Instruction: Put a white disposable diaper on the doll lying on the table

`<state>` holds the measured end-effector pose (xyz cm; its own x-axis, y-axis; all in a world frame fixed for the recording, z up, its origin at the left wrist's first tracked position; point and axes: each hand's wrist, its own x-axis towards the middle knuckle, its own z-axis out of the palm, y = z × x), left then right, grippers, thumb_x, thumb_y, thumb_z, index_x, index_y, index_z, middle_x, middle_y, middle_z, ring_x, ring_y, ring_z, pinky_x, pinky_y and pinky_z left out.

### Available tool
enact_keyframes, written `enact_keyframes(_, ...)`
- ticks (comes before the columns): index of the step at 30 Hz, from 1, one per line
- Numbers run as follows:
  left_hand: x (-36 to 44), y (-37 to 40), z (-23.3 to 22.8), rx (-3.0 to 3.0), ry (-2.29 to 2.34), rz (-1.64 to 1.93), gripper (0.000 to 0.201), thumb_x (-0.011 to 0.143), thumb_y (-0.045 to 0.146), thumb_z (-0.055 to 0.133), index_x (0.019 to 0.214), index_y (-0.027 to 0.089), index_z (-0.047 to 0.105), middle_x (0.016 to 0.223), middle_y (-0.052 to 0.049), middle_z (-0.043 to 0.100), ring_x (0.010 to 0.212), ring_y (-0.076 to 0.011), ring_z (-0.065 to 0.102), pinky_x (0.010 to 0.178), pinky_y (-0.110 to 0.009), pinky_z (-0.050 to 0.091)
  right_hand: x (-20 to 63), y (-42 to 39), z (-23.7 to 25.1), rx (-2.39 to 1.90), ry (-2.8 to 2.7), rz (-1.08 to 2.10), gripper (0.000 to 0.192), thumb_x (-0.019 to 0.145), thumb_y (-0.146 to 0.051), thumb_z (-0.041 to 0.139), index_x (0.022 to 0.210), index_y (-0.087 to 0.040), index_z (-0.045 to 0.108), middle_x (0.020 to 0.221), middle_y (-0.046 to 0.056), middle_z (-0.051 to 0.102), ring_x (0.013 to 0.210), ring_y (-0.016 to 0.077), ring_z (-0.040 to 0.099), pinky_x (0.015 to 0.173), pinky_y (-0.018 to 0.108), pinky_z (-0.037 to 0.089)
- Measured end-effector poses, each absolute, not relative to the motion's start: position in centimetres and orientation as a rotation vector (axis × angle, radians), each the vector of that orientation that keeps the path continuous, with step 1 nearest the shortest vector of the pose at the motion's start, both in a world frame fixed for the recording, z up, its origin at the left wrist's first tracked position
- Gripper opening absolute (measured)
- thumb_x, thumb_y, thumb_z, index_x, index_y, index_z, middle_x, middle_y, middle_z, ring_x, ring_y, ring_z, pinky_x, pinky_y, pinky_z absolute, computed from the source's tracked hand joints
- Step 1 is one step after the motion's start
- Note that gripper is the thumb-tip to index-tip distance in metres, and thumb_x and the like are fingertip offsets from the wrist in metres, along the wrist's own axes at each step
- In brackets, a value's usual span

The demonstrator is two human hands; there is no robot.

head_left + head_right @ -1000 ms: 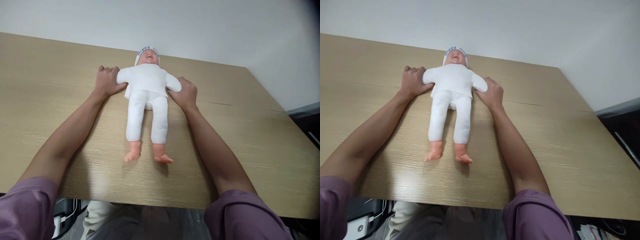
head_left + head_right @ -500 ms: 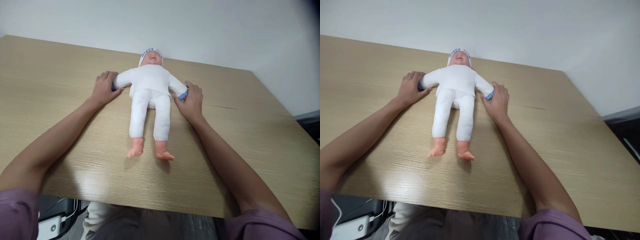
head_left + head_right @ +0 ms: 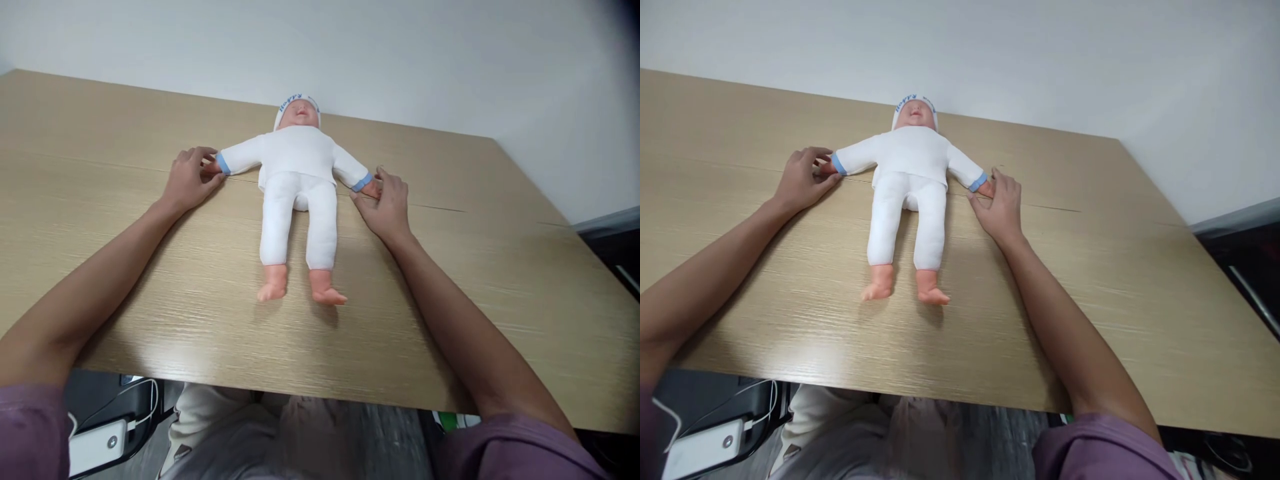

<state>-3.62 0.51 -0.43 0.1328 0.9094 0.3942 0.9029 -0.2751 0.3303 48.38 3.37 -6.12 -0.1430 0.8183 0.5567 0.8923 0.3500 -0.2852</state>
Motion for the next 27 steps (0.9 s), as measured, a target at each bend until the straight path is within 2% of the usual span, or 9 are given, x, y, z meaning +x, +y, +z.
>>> enact_keyframes(4,-4.1,-0.2,-0.3,2.309,2.020,0.859,0.049,0.118,0.054,0.050,0.147,0.017,0.065,0.148,-0.008,0.073,0.124,-0.0218,0.060,0.123,-0.046,0.040,49.7,2.2,-5.7,-1.475,-1.973,-0.152,0.059,0.108,-0.057,0.060,0.154,-0.021,0.062,0.152,0.023,0.071,0.142,0.0410,0.065,0.125,0.065,0.049)
enact_keyframes(9,-4.2,0.4,-0.2,2.251,2.057,0.931,0.053,0.124,0.056,0.038,0.139,0.016,0.068,0.142,-0.005,0.073,0.120,-0.0174,0.056,0.121,-0.041,0.038,50.4,2.8,-5.8,-1.551,-1.795,-0.137,0.036,0.110,-0.043,0.050,0.132,-0.024,0.071,0.135,0.020,0.078,0.126,0.0377,0.072,0.119,0.064,0.055)
enact_keyframes(15,-4.6,1.1,-0.5,2.187,2.105,0.892,0.074,0.123,0.070,0.027,0.131,0.015,0.075,0.132,-0.006,0.076,0.111,-0.0193,0.055,0.122,-0.045,0.036,50.9,3.5,-6.6,-1.610,-1.757,-0.082,0.042,0.108,-0.039,0.051,0.138,-0.024,0.076,0.127,0.018,0.082,0.116,0.0370,0.076,0.113,0.064,0.059)
enact_keyframes(19,-4.8,1.4,-0.9,2.148,2.145,0.859,0.073,0.122,0.069,0.031,0.133,0.016,0.080,0.127,-0.007,0.076,0.111,-0.0203,0.052,0.121,-0.045,0.037,50.7,3.4,-6.5,-1.615,-1.777,-0.084,0.044,0.106,-0.039,0.052,0.135,-0.022,0.080,0.125,0.019,0.084,0.115,0.0377,0.076,0.114,0.065,0.058)
enact_keyframes(23,-4.7,1.4,-0.9,2.136,2.164,0.843,0.067,0.120,0.062,0.035,0.133,0.015,0.081,0.126,-0.009,0.077,0.110,-0.0206,0.052,0.120,-0.044,0.038,50.4,3.4,-6.5,-1.636,-1.732,-0.085,0.036,0.106,-0.044,0.053,0.122,-0.025,0.080,0.123,0.019,0.084,0.115,0.0394,0.075,0.113,0.068,0.057)
enact_keyframes(27,-4.8,1.5,-0.8,2.144,2.181,0.827,0.063,0.119,0.058,0.036,0.131,0.014,0.081,0.124,-0.009,0.079,0.105,-0.0199,0.052,0.120,-0.044,0.037,50.7,3.6,-6.8,-1.635,-1.727,-0.063,0.028,0.102,-0.040,0.055,0.116,-0.027,0.076,0.123,0.020,0.083,0.118,0.0407,0.075,0.115,0.070,0.055)
